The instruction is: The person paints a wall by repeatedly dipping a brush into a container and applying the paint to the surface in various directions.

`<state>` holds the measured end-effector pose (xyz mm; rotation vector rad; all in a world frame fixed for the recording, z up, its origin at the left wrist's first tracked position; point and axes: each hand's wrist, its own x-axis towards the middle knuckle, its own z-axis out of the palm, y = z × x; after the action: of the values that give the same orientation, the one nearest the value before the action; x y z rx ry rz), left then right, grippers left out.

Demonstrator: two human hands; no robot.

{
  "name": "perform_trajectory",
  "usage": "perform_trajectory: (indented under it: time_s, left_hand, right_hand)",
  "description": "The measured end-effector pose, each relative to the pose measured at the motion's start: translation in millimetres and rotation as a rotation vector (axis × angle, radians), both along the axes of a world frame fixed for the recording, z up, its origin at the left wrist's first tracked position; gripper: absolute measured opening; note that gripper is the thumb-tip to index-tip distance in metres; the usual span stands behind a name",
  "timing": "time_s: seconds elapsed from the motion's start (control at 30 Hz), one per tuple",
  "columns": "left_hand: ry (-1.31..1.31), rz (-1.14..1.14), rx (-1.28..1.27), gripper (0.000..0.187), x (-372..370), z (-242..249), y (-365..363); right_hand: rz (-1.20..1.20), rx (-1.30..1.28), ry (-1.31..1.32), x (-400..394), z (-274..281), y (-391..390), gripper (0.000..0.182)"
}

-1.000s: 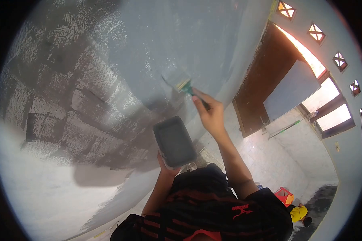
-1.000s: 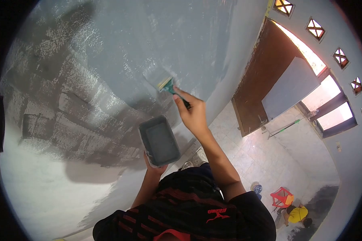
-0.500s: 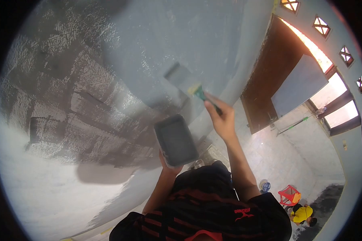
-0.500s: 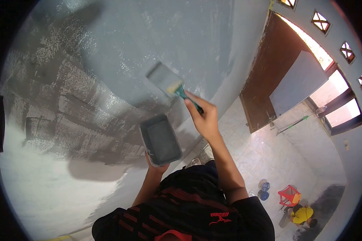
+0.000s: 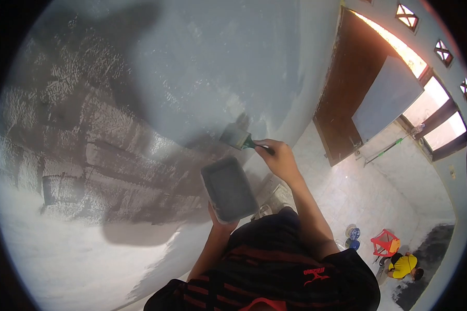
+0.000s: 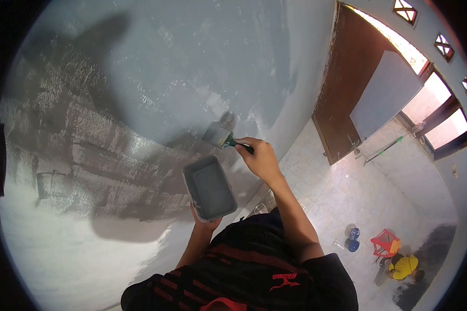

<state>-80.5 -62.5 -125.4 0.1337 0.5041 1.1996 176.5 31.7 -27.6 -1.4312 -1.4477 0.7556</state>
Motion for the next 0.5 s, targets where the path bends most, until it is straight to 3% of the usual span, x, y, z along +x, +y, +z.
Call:
perform_trajectory:
  time_s: [0.07,0.13,0.2,0.23,0.27,0.33,0.5]
  left_hand:
    - [0.011,-0.001,0.021,0.071,3,1,-1]
    - [0.018,0.006,0.014,0.071,5,3,3]
    - [0.027,0.015,0.000,0.071,10,14,2]
    - [0.043,0.013,-0.016,0.059,17,30,3]
    - [0.058,0.011,-0.031,0.049,21,39,4]
    - [0.036,0.012,0.000,0.050,18,29,6]
    - [0.030,0.039,0.029,0.051,8,17,1]
  right_hand:
    - [0.005,-0.102,0.047,4,19,-7,0.028]
    - [-0.076,0.297,0.380,-10,43,1,0.028]
    - [-0.061,0.358,0.413,-21,83,11,0.029]
    - [-0.043,0.423,0.443,-25,101,18,0.030]
    - [-0.046,0.425,0.440,-29,110,25,0.030]
    - [-0.027,0.333,0.192,-35,120,35,0.033]
    - [-0.022,0.212,0.189,-42,38,34,0.032]
